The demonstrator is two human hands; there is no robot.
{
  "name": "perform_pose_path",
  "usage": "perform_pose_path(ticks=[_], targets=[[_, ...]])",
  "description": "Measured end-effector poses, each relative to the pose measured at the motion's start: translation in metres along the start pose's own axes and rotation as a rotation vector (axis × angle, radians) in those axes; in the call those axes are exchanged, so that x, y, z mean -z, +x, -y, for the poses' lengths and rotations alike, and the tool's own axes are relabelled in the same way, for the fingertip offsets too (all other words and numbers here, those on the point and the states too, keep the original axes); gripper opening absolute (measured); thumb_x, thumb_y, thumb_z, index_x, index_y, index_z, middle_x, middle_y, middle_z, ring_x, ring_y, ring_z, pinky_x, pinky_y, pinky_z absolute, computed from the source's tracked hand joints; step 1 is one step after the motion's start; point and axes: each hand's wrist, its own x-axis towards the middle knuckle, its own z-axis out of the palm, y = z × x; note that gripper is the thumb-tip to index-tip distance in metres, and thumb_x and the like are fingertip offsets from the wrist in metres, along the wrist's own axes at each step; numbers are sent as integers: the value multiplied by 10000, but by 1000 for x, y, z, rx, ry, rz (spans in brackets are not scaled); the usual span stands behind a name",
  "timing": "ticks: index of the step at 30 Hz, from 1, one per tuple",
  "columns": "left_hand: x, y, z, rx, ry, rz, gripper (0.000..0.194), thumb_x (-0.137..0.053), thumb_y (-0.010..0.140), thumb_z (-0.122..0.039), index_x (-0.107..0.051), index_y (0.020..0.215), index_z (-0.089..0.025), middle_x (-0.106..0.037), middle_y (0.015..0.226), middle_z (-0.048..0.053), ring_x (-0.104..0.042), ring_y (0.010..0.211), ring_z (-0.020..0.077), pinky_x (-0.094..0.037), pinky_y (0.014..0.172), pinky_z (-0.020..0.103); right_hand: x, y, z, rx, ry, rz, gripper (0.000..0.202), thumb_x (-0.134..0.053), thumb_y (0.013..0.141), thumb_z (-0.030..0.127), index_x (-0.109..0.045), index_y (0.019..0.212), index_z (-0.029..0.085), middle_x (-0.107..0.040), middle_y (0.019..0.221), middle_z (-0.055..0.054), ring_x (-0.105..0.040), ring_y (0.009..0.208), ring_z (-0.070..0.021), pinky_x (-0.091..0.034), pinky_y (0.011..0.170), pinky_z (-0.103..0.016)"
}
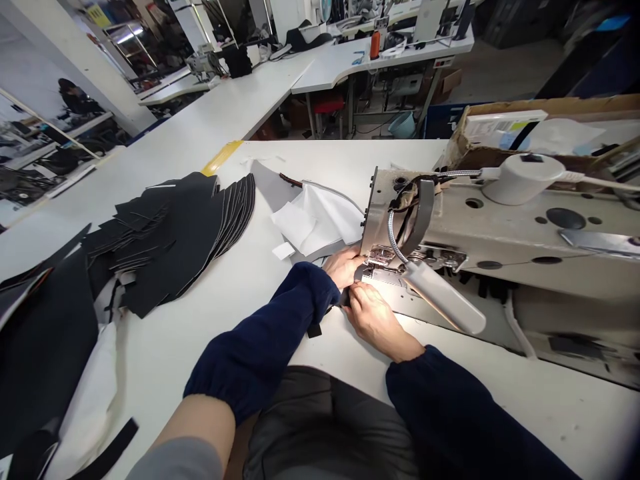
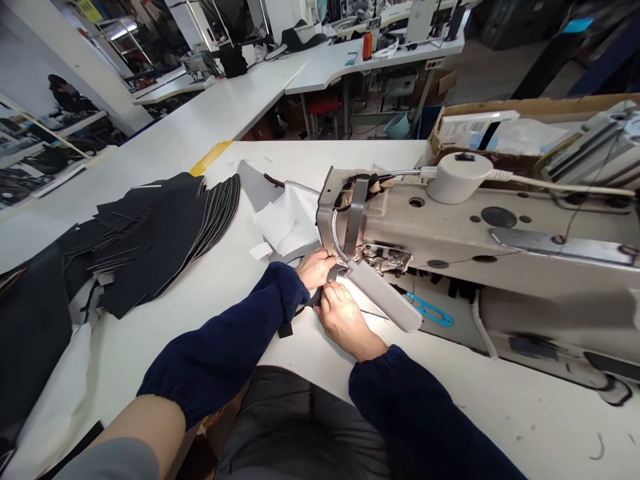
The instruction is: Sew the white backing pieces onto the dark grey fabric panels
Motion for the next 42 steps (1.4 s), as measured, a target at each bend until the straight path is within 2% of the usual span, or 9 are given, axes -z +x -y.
perform_pose_path(ticks=[8,12,17,22,26,29,34,38,42], targets=[[3,4,-2,37,11,28,276,-467,855,-122,-651,1057,-159,-619,1071,74,-543,1059,209,-484,919,304,-2,1,1,-14,-2,-32,273,-440,896,170,-619,983,-17,-558,999,-221,-494,1046,-334,-458,915,-479],[3,1,-4,46,32,23,277,-463,869,-147,-635,1083,-187,-610,1078,56,-536,1058,194,-480,924,296,0,2,2,-27,29,-29,263,-405,908,177,-624,949,36,-564,933,-190,-500,978,-309,-464,869,-471],[0,-3,-7,38,13,-5,276,-494,862,-167,-612,1113,-161,-577,1117,82,-519,1060,207,-461,921,289,0,1,2,-17,33,-23,232,-424,906,190,-625,901,74,-562,865,-157,-503,896,-285,-467,794,-432],[0,-8,-12,136,10,-58,273,-420,912,-181,-598,1118,-178,-557,1110,82,-514,1010,190,-438,892,266,2,0,0,-40,72,-59,195,-446,902,185,-614,918,88,-571,865,-143,-505,927,-278,-453,791,-404],[1,-11,-17,228,67,-85,253,-474,903,-254,-586,1115,-173,-535,1133,101,-492,1015,220,-415,906,322,5,-1,0,-47,105,-41,184,-430,910,163,-603,934,104,-583,873,-127,-505,912,-255,-438,784,-384],[2,-11,-19,273,126,-64,237,-478,909,-316,-593,1076,-194,-532,1124,89,-484,1007,229,-420,875,348,6,-1,1,-52,108,-22,197,-408,916,156,-597,955,119,-585,898,-119,-499,881,-236,-432,776,-367],[4,-11,-22,351,126,-15,238,-435,933,-328,-578,1064,-190,-558,1048,76,-513,953,209,-448,789,313,8,0,3,-54,108,46,210,-430,903,165,-595,1019,105,-577,948,-128,-496,880,-236,-441,779,-370],[12,-31,-30,419,102,30,214,-427,938,-305,-572,1060,-206,-578,1020,67,-545,922,197,-456,739,294,15,-3,17,-12,166,45,230,-417,910,172,-591,1048,112,-574,950,-129,-512,876,-232,-454,758,-380],[20,-81,-47,444,122,43,197,-425,934,-285,-585,1022,-212,-595,979,54,-561,907,194,-460,709,271,26,-21,42,32,278,10,196,-415,926,171,-595,993,131,-586,945,-109,-528,901,-219,-445,788,-377]])
